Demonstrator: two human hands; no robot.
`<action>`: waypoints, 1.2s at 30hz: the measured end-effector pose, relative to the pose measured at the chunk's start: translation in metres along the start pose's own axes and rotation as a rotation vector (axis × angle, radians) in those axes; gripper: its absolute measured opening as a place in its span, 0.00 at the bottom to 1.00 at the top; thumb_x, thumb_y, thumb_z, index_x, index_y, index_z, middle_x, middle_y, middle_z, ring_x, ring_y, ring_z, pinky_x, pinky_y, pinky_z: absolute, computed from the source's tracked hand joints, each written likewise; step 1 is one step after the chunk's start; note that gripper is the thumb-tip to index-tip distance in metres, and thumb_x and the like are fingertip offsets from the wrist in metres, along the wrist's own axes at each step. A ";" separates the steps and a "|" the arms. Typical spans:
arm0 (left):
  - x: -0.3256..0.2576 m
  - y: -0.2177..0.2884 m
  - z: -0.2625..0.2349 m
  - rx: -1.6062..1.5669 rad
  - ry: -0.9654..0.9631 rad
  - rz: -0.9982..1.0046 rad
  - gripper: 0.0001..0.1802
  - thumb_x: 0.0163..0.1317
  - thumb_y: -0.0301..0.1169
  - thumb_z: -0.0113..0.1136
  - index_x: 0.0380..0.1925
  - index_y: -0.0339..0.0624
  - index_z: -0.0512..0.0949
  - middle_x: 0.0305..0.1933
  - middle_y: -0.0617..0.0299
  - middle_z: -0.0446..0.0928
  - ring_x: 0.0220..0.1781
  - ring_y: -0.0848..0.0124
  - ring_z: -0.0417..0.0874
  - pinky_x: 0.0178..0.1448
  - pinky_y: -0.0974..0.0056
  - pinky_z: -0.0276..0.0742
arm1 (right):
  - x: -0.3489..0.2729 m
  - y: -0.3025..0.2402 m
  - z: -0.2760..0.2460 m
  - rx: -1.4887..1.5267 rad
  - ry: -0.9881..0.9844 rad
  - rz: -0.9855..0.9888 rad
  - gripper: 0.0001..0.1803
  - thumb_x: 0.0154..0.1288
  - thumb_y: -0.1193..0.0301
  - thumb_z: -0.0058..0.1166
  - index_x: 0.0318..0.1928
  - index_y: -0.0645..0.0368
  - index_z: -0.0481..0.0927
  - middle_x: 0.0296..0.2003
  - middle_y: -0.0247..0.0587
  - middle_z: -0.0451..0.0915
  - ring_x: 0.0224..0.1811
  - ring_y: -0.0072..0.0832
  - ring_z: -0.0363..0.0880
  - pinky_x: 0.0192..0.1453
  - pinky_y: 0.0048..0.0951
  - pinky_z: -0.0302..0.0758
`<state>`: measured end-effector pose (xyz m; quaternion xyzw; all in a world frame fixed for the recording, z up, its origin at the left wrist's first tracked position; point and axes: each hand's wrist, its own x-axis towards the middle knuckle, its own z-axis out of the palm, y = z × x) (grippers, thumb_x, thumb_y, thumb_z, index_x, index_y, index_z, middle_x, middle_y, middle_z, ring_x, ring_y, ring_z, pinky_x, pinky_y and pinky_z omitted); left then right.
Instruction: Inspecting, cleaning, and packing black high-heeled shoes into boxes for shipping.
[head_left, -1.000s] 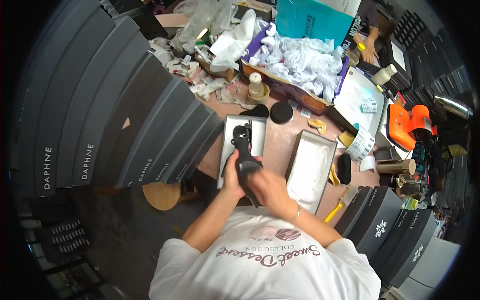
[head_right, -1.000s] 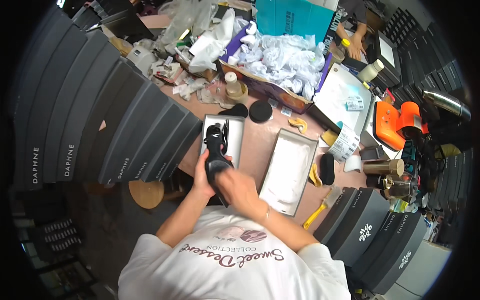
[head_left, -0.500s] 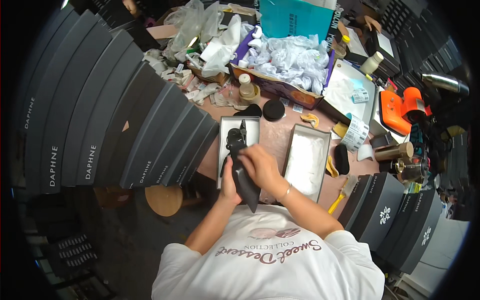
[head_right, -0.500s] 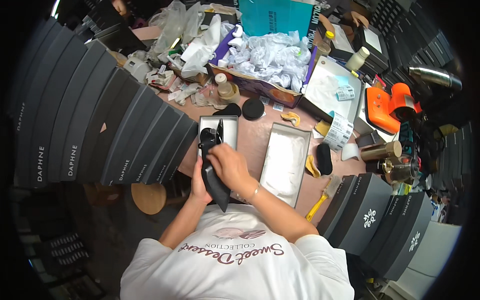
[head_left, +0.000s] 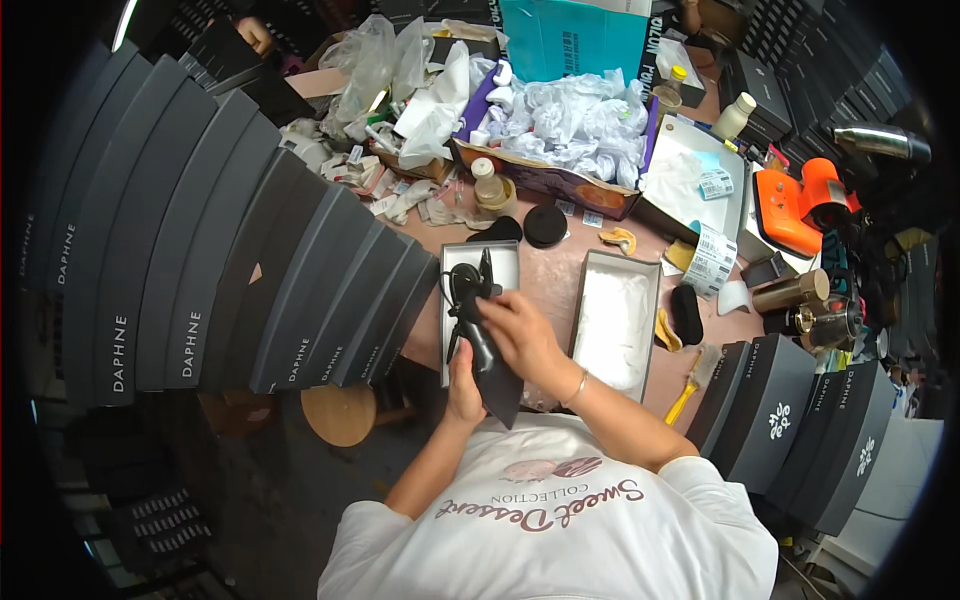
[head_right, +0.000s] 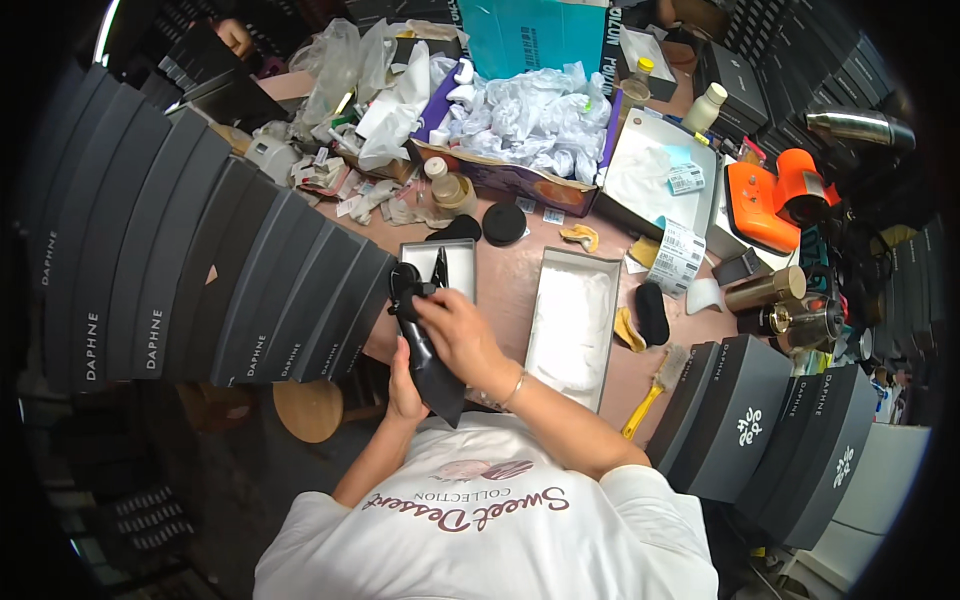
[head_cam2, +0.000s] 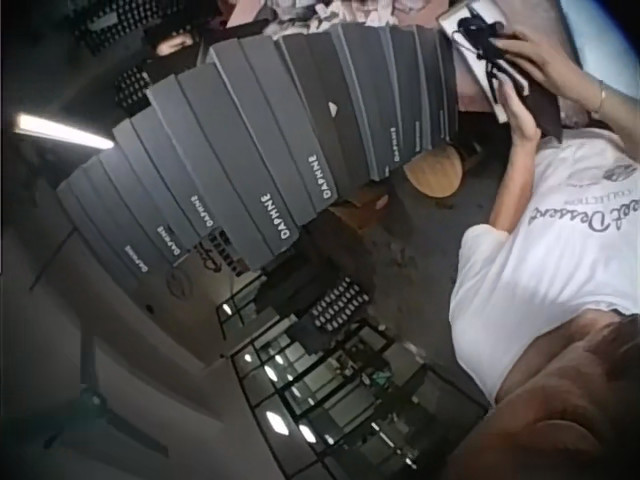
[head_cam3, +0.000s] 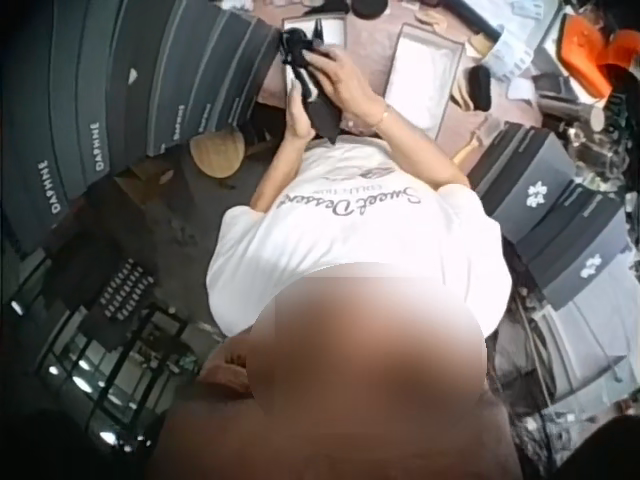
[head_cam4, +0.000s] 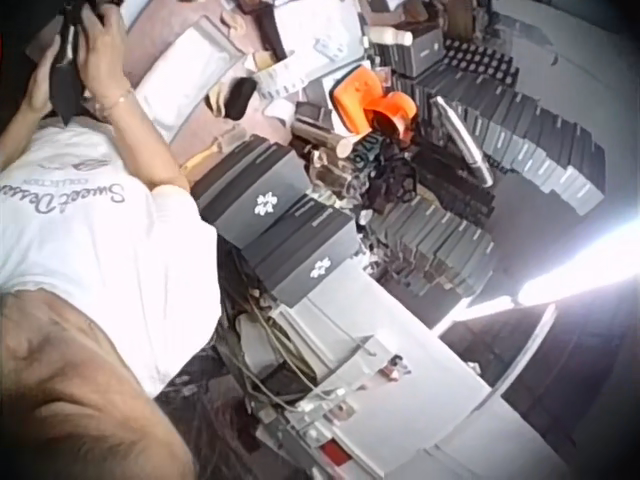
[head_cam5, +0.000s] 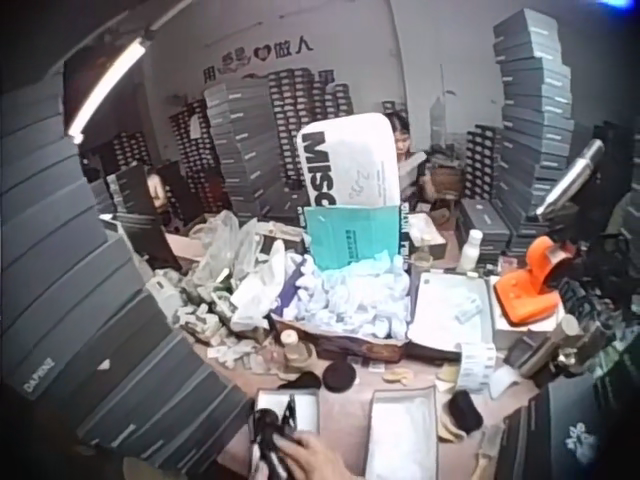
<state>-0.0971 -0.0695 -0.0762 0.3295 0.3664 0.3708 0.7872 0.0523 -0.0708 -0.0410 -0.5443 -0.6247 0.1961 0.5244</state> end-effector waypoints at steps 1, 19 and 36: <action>0.001 0.005 -0.003 -0.059 0.021 0.017 0.32 0.73 0.53 0.31 0.63 0.38 0.63 0.55 0.57 0.73 0.53 0.68 0.78 0.60 0.61 0.73 | -0.003 -0.015 0.000 -0.052 -0.049 -0.088 0.19 0.54 0.81 0.58 0.48 0.60 0.79 0.39 0.47 0.75 0.39 0.43 0.77 0.42 0.36 0.75; 0.030 0.041 0.025 -0.617 0.105 -0.161 0.27 0.69 0.55 0.41 0.55 0.48 0.71 0.41 0.50 0.80 0.39 0.59 0.82 0.47 0.55 0.79 | -0.008 -0.028 -0.003 -0.211 -0.019 -0.196 0.19 0.49 0.75 0.58 0.46 0.56 0.81 0.37 0.39 0.75 0.33 0.37 0.73 0.38 0.37 0.71; 0.002 0.061 0.009 0.528 -0.548 -0.306 0.23 0.69 0.44 0.44 0.46 0.32 0.74 0.40 0.54 0.80 0.41 0.70 0.81 0.49 0.67 0.75 | 0.020 0.024 -0.124 -0.368 -0.488 -0.428 0.24 0.54 0.75 0.51 0.54 0.47 0.78 0.45 0.36 0.74 0.44 0.31 0.70 0.47 0.31 0.66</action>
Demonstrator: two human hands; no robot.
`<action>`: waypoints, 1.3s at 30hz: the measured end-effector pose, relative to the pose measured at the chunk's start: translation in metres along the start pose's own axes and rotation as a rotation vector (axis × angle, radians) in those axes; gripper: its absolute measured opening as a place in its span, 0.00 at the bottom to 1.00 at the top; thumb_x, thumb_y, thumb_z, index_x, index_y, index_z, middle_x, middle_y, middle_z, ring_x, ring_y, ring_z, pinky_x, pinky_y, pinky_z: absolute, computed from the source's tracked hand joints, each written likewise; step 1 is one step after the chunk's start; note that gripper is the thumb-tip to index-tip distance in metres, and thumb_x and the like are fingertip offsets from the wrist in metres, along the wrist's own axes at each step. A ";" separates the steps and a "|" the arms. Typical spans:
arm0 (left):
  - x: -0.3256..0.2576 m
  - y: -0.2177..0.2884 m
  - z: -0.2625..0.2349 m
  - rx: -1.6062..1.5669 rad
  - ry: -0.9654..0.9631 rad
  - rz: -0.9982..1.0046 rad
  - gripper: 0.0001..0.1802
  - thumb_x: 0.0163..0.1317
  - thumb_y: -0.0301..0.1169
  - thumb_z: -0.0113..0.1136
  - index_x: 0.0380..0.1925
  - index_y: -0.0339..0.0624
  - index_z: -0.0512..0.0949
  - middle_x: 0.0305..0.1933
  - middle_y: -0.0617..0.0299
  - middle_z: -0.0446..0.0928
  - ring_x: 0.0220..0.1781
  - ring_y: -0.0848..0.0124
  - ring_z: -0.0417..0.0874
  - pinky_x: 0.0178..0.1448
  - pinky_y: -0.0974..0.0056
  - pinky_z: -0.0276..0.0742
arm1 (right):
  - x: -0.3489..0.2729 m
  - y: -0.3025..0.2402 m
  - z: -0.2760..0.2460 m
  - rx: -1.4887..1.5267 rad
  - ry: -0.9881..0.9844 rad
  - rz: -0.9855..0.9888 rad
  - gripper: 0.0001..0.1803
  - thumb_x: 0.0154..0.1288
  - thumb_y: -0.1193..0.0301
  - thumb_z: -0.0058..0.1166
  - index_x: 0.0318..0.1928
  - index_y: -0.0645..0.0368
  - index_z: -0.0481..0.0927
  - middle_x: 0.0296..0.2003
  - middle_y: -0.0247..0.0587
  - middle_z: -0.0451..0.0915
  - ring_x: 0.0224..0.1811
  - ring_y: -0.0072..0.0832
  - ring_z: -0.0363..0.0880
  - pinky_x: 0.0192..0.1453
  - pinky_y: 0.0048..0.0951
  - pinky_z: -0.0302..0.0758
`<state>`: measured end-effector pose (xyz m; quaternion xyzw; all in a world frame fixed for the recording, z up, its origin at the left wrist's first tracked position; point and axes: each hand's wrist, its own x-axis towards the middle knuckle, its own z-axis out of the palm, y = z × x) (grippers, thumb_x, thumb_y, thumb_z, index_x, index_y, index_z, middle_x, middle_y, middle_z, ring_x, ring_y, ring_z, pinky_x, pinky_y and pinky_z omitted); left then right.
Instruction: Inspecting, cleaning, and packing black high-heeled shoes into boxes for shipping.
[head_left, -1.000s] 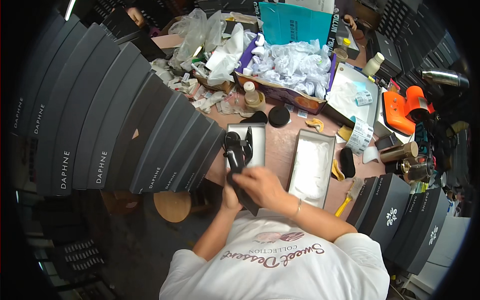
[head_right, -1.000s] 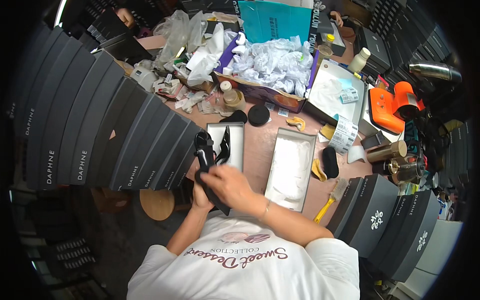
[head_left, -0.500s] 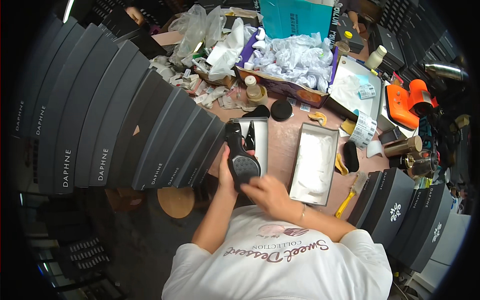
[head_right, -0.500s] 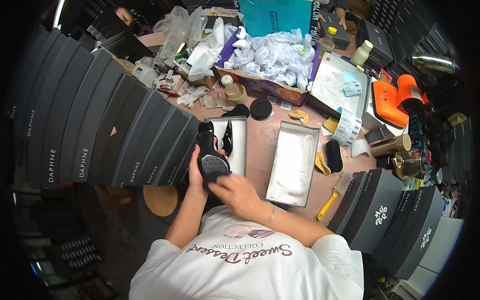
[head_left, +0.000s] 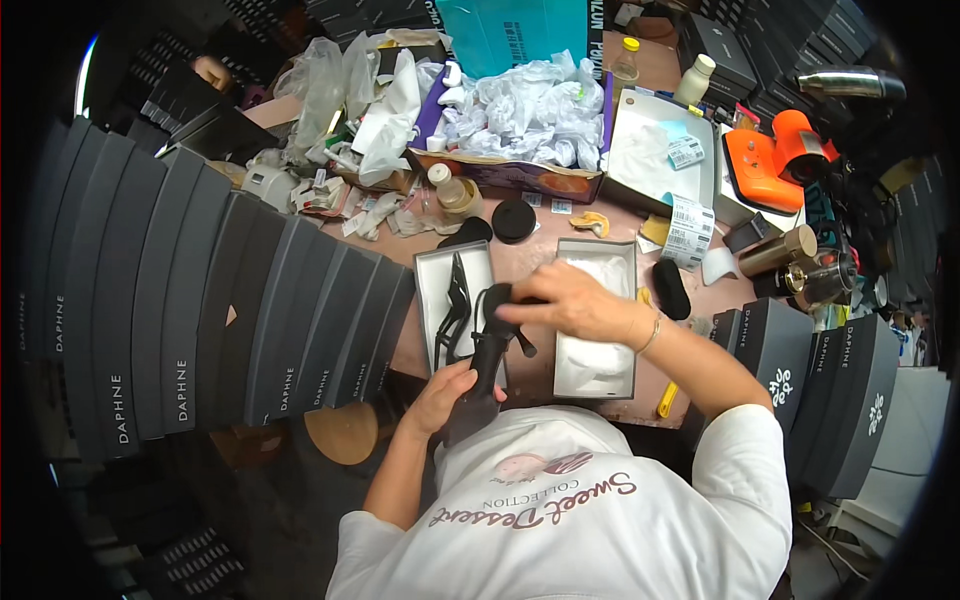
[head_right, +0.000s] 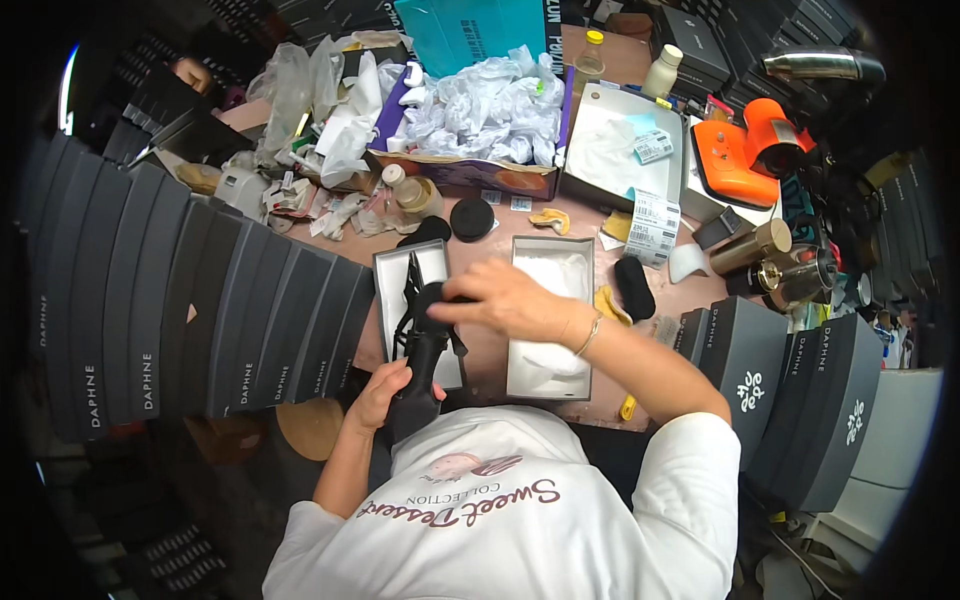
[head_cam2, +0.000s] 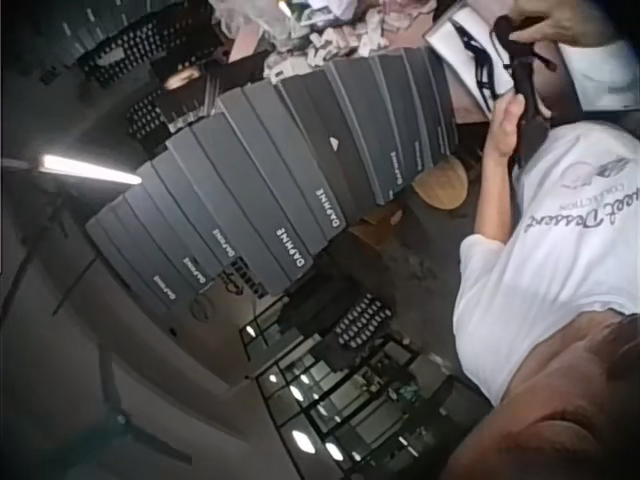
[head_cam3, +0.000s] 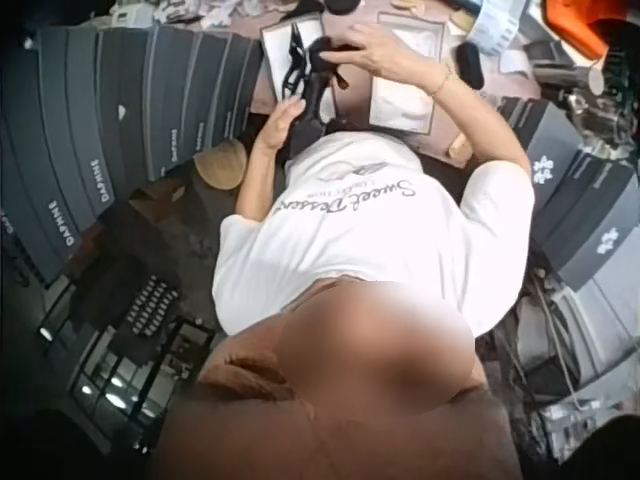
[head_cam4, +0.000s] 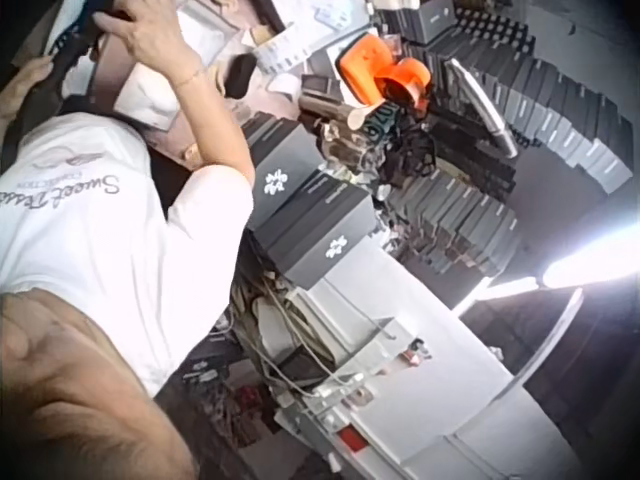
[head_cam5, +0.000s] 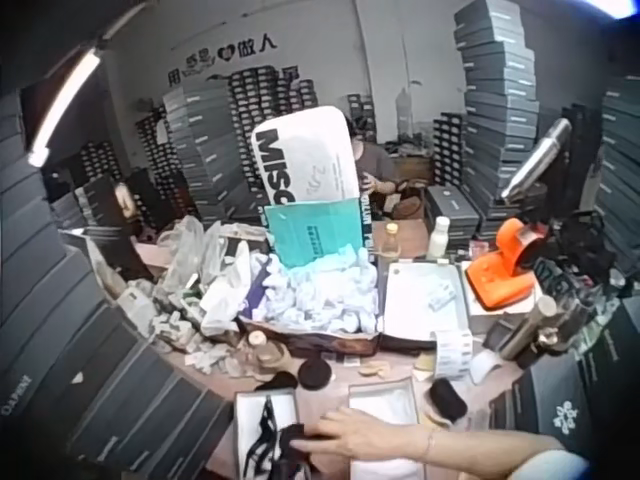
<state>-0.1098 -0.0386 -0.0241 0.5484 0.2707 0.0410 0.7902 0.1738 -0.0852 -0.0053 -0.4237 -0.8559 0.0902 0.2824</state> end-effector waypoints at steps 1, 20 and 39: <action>-0.004 -0.004 0.002 -0.103 0.019 0.011 0.23 0.69 0.44 0.44 0.45 0.32 0.74 0.40 0.52 0.80 0.41 0.69 0.81 0.48 0.66 0.75 | -0.011 0.017 0.004 -0.172 0.002 0.045 0.22 0.55 0.75 0.51 0.52 0.48 0.79 0.44 0.36 0.75 0.43 0.33 0.71 0.47 0.33 0.66; 0.024 -0.018 -0.012 -0.369 0.217 0.338 0.24 0.66 0.43 0.54 0.52 0.35 0.70 0.49 0.56 0.78 0.48 0.69 0.80 0.54 0.64 0.76 | -0.025 -0.051 0.055 0.793 0.257 0.531 0.18 0.64 0.75 0.52 0.55 0.62 0.76 0.41 0.43 0.76 0.42 0.32 0.76 0.48 0.28 0.72; 0.002 -0.045 0.034 -0.900 0.303 0.185 0.39 0.58 0.38 0.52 0.67 0.36 0.52 0.67 0.45 0.59 0.67 0.55 0.67 0.67 0.51 0.66 | -0.013 -0.100 0.087 1.561 0.546 0.933 0.44 0.52 0.88 0.49 0.70 0.55 0.52 0.41 0.39 0.76 0.42 0.23 0.78 0.45 0.26 0.78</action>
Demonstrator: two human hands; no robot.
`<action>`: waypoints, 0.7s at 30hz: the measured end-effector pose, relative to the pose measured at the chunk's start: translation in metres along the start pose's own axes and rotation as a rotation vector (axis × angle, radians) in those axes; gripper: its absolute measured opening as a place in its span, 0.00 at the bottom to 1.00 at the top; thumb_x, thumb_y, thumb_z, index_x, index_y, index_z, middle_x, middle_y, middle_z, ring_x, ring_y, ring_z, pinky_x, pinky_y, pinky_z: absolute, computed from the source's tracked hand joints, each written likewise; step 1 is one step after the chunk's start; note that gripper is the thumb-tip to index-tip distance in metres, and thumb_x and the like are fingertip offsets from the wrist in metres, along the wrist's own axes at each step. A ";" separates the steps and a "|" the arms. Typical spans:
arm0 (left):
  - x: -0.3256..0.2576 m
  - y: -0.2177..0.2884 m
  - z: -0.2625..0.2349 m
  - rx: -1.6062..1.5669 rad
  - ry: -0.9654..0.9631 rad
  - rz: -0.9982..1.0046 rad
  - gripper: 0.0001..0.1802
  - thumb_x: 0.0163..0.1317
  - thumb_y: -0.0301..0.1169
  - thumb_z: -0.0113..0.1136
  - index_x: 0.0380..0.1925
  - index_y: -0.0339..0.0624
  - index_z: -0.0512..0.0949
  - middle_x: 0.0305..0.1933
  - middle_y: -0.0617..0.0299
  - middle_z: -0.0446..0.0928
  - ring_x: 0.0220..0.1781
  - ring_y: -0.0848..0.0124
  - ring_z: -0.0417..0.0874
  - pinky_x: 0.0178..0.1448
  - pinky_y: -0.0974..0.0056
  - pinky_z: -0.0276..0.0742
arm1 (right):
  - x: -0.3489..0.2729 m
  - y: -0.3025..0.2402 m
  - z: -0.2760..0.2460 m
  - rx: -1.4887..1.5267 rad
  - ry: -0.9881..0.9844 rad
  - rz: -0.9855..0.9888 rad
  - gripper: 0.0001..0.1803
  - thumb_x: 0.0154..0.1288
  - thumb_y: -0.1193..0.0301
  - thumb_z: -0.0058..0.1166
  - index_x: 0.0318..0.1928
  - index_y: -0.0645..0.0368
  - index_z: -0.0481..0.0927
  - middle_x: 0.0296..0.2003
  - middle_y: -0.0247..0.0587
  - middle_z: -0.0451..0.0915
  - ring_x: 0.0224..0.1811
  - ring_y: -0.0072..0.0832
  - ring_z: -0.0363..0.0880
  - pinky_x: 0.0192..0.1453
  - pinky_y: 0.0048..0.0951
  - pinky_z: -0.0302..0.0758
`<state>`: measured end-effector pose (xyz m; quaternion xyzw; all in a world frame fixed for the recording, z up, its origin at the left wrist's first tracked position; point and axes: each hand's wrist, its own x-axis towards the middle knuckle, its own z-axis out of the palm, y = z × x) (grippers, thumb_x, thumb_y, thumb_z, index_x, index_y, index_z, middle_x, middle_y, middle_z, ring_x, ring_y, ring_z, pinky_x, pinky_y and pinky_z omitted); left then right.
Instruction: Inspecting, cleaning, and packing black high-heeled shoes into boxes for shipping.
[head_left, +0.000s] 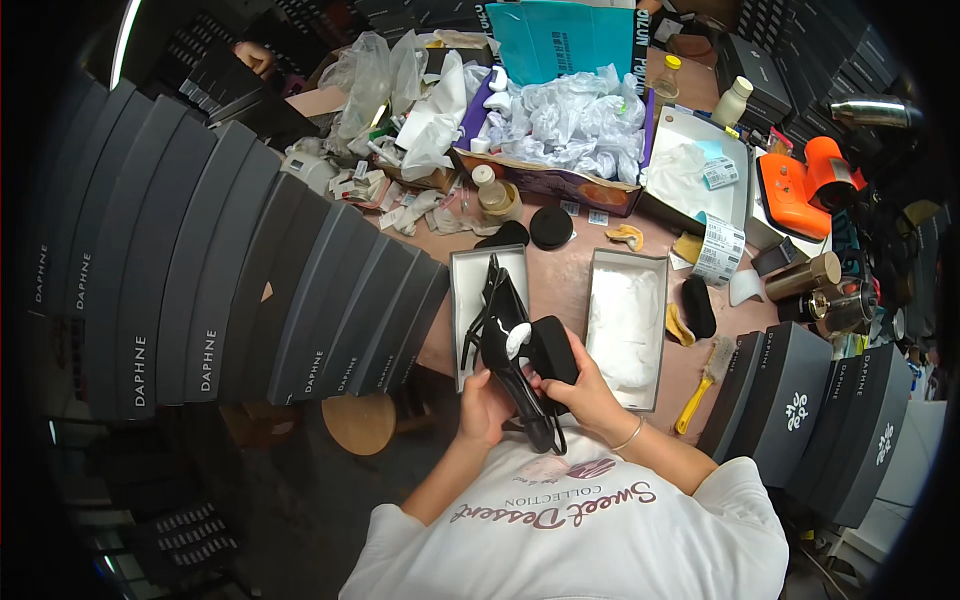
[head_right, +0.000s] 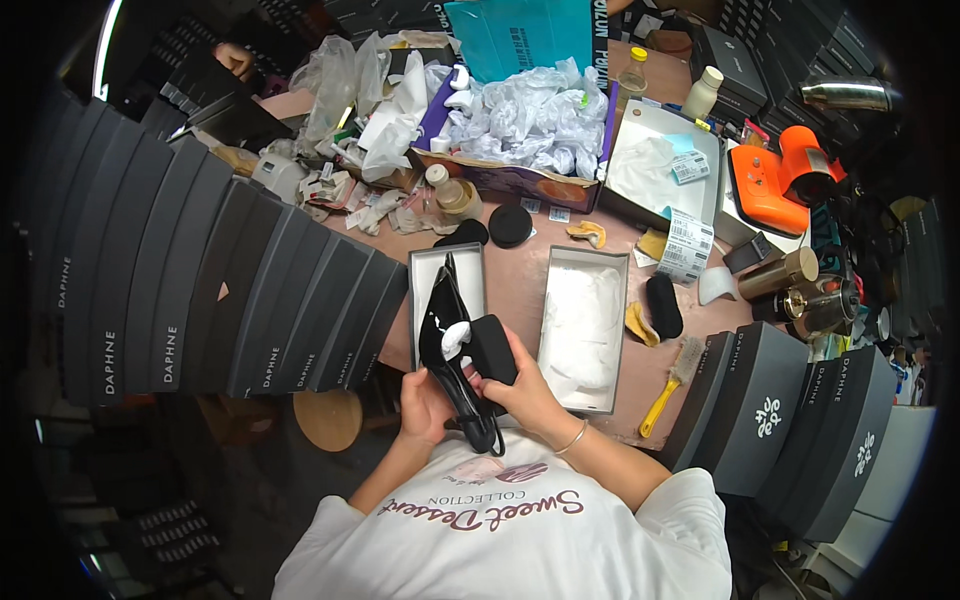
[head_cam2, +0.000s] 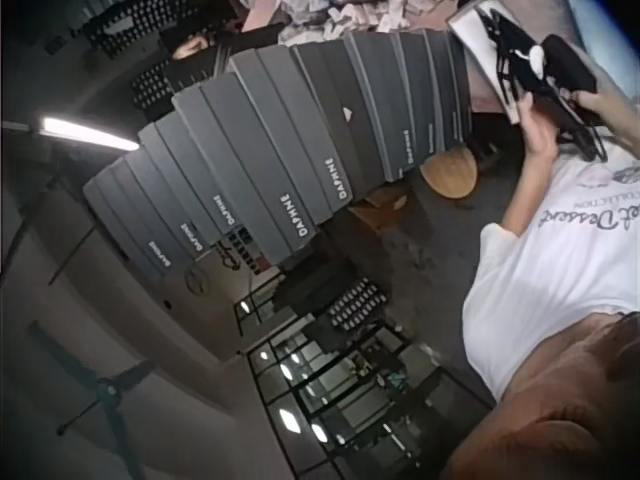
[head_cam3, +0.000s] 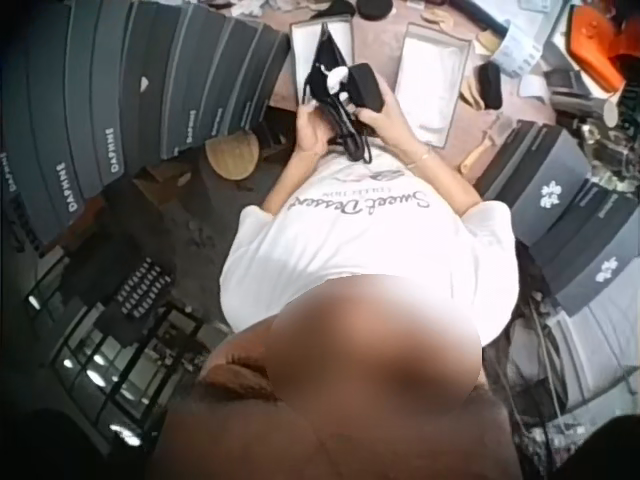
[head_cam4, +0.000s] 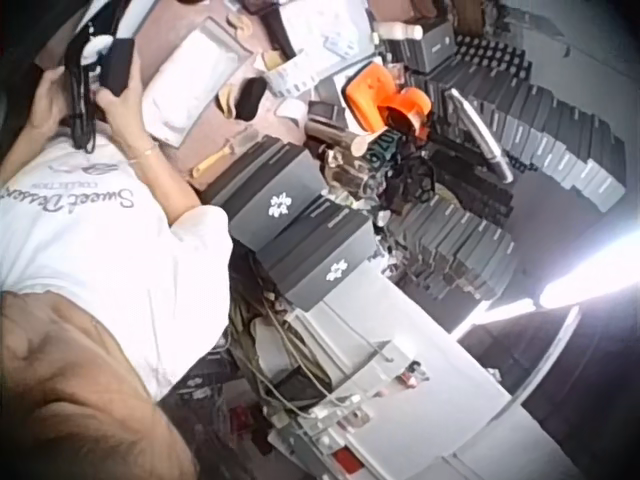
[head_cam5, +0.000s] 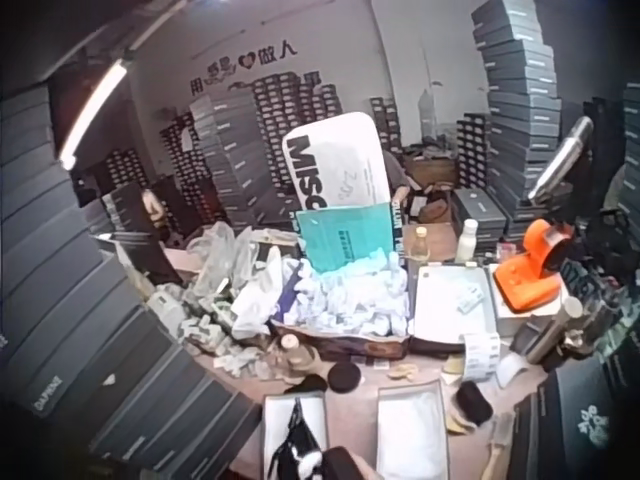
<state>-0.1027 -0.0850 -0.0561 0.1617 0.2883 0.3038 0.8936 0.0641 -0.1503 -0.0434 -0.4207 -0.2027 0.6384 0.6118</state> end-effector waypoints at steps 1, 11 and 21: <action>-0.001 -0.005 0.005 0.123 0.076 0.012 0.39 0.58 0.40 0.55 0.66 0.37 0.54 0.60 0.49 0.68 0.59 0.57 0.75 0.61 0.52 0.73 | 0.000 0.002 -0.001 -0.096 -0.009 -0.037 0.44 0.52 0.87 0.48 0.71 0.55 0.50 0.47 0.42 0.74 0.42 0.26 0.79 0.43 0.25 0.79; 0.010 -0.020 -0.001 0.503 0.261 0.176 0.27 0.59 0.24 0.58 0.58 0.41 0.60 0.37 0.59 0.74 0.32 0.71 0.80 0.35 0.66 0.80 | 0.013 -0.034 -0.047 -0.824 0.174 -0.408 0.24 0.63 0.73 0.55 0.60 0.61 0.72 0.50 0.50 0.72 0.52 0.39 0.73 0.57 0.33 0.69; -0.008 -0.011 0.015 0.575 0.107 0.154 0.20 0.62 0.20 0.50 0.54 0.38 0.63 0.33 0.61 0.69 0.26 0.74 0.73 0.35 0.63 0.82 | 0.079 -0.109 -0.053 -1.258 0.244 -0.726 0.12 0.56 0.74 0.57 0.43 0.57 0.81 0.24 0.45 0.74 0.24 0.38 0.72 0.28 0.36 0.67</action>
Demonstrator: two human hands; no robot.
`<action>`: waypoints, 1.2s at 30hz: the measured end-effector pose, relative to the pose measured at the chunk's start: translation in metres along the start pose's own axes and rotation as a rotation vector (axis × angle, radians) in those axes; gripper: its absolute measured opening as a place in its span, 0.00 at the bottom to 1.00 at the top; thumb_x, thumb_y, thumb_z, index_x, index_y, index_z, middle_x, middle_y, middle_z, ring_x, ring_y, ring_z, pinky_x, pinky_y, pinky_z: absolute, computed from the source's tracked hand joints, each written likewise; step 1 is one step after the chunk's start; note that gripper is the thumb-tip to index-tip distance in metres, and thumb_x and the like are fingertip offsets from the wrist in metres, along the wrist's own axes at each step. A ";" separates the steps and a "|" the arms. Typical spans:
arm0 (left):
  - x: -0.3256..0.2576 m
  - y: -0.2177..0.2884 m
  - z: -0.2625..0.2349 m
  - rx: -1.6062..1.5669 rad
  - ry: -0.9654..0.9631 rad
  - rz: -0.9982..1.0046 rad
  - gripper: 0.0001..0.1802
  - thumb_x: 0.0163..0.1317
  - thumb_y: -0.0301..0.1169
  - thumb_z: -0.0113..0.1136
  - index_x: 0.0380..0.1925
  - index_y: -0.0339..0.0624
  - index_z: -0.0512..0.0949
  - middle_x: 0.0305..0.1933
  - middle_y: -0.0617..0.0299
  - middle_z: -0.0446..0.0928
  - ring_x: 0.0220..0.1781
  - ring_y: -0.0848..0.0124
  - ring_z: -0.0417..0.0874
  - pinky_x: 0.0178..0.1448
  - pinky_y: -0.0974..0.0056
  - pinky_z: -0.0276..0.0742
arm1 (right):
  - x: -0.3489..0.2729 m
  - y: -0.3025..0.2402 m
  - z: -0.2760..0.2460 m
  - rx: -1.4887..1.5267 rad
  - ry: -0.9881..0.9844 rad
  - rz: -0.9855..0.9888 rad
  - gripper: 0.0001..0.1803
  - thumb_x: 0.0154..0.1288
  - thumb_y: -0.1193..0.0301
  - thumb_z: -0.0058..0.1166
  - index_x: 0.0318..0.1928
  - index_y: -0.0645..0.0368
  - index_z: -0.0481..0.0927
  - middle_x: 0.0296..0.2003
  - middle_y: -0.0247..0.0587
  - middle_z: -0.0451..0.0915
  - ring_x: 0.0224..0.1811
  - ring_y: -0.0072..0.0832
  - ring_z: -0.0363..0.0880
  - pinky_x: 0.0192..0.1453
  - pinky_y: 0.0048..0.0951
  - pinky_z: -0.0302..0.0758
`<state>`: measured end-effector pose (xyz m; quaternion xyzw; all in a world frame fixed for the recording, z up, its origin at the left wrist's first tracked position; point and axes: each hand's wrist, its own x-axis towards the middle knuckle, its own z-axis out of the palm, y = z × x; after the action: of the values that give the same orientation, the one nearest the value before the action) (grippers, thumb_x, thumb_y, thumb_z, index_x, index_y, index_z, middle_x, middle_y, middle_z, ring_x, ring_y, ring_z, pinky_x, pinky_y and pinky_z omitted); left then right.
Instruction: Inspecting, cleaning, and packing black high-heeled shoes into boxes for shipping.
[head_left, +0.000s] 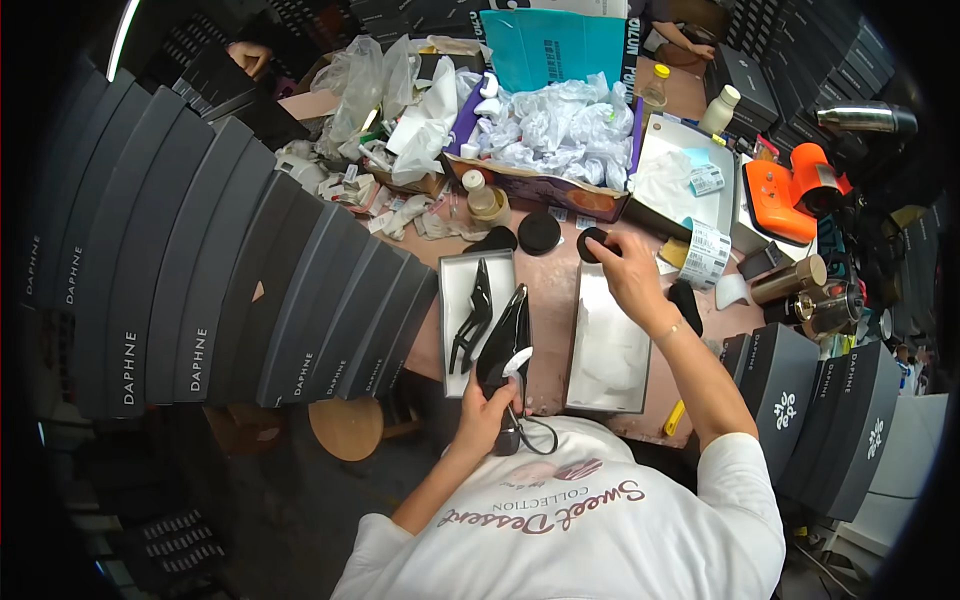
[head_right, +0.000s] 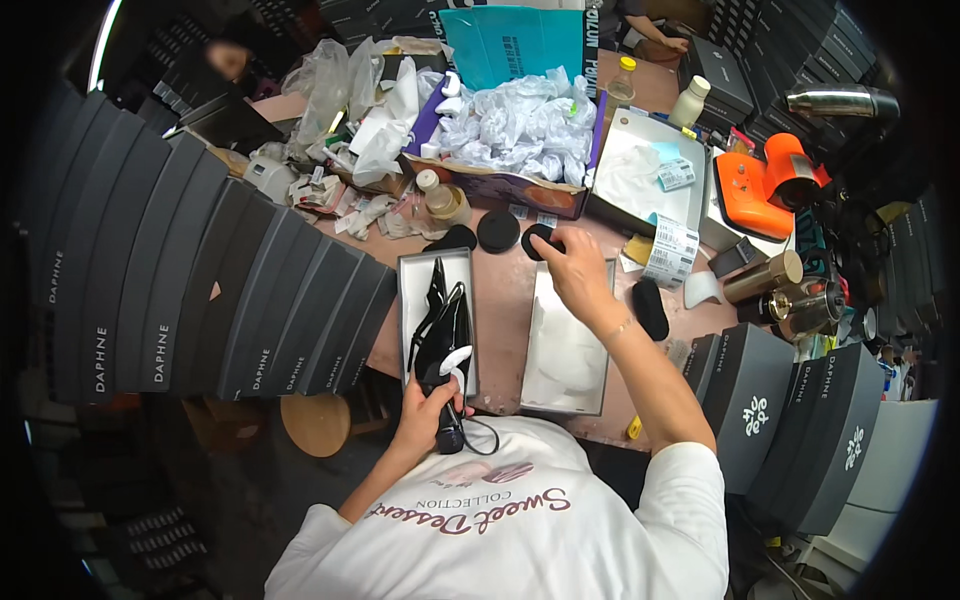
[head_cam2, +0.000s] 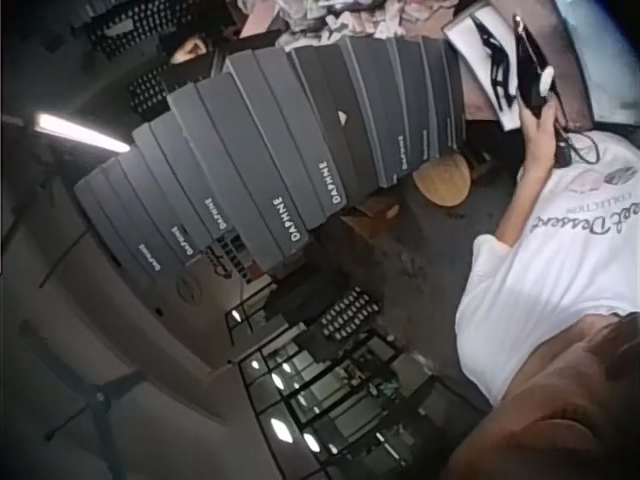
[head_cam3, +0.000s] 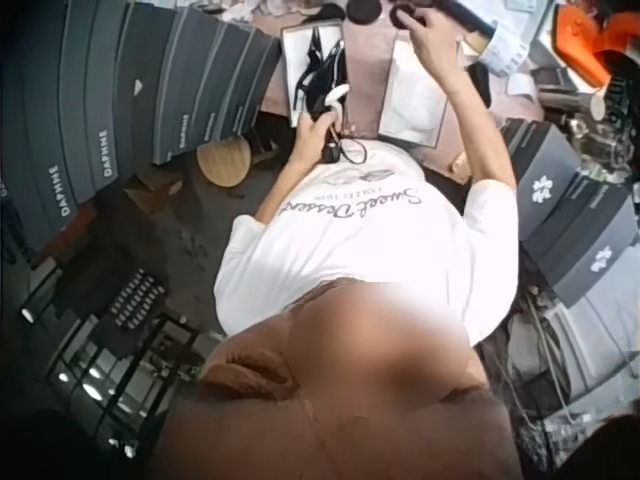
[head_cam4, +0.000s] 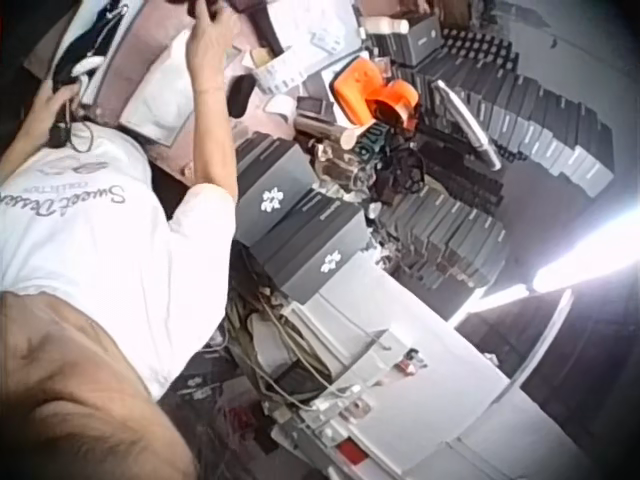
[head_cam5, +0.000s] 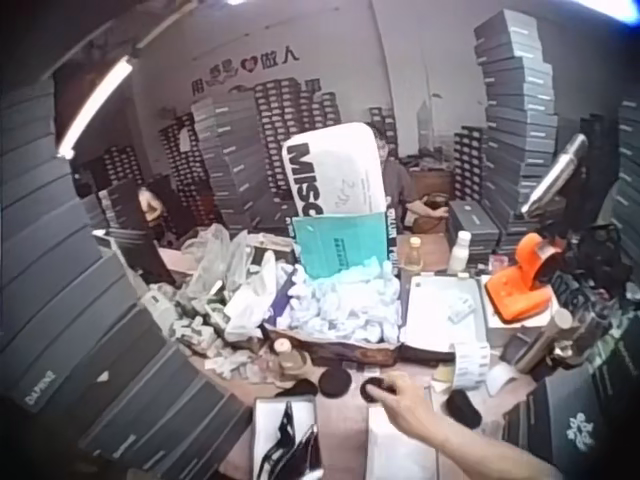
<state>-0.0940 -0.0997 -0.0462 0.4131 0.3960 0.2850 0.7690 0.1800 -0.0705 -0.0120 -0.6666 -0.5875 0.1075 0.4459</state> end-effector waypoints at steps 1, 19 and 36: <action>0.007 0.003 0.001 -0.033 0.018 -0.023 0.19 0.61 0.20 0.51 0.52 0.38 0.64 0.32 0.61 0.70 0.26 0.74 0.74 0.34 0.62 0.82 | -0.002 0.009 0.004 -0.074 0.172 -0.304 0.09 0.58 0.72 0.57 0.38 0.61 0.82 0.20 0.48 0.73 0.22 0.39 0.71 0.28 0.36 0.66; 0.013 0.002 -0.028 -0.708 -0.325 -0.506 0.17 0.59 0.39 0.52 0.29 0.33 0.71 0.23 0.61 0.65 0.23 0.72 0.68 0.27 0.71 0.69 | -0.027 -0.026 0.014 0.042 -0.372 -0.266 0.20 0.51 0.77 0.55 0.48 0.52 0.79 0.33 0.42 0.76 0.36 0.39 0.75 0.37 0.39 0.70; 0.022 -0.052 -0.045 -1.154 -0.237 -0.557 0.12 0.68 0.31 0.49 0.44 0.32 0.71 0.39 0.56 0.70 0.31 0.71 0.68 0.28 0.70 0.68 | -0.107 -0.049 0.024 0.376 -0.187 -0.081 0.22 0.53 0.82 0.56 0.51 0.57 0.81 0.39 0.43 0.75 0.39 0.37 0.77 0.43 0.31 0.76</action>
<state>-0.1142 -0.0900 -0.1146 -0.1555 0.1840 0.1943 0.9509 0.1001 -0.1574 -0.0310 -0.5347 -0.6223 0.2587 0.5098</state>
